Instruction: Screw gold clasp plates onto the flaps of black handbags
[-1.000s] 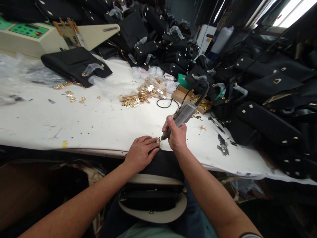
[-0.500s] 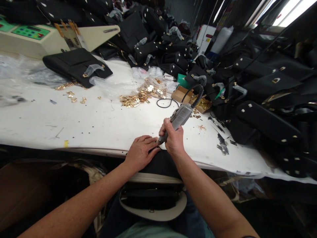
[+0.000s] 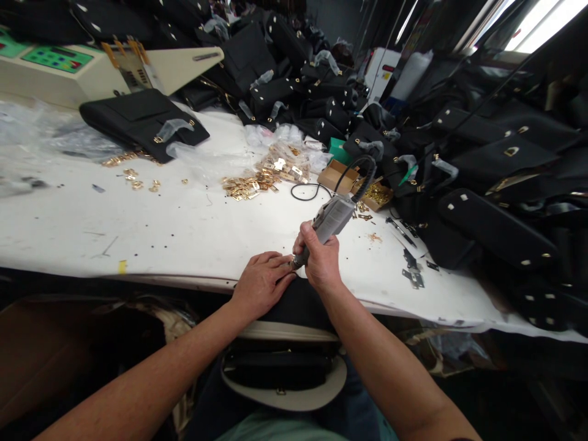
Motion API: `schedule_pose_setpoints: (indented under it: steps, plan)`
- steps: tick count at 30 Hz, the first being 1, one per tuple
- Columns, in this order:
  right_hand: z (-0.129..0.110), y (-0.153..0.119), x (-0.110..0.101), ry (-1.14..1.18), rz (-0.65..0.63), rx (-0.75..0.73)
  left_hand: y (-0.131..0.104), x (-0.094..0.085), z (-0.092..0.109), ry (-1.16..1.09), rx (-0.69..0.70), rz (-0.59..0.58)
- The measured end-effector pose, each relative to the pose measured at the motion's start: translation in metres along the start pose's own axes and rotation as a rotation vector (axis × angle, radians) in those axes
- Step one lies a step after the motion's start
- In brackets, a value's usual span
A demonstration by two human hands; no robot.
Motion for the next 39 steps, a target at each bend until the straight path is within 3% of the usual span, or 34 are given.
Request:
schedule_pose_setpoints:
  steps: [27, 39]
  plan:
    - [0.004, -0.004, -0.002, -0.035, 0.005, -0.003, 0.000, 0.001, 0.000, 0.004, 0.010, -0.006]
    - [0.000, 0.007, -0.008, -0.008, 0.058, -0.052, 0.000, 0.003, -0.002, -0.003, -0.001, -0.005]
Point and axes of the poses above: each hand's wrist, its own y-axis towards the middle knuckle, its own x-axis out of the palm, z = x × y, the point moved 2 cm from there along y, towards the middle knuckle, and after that the axes turned 4 degrees about -x, right-handed, at the moved point
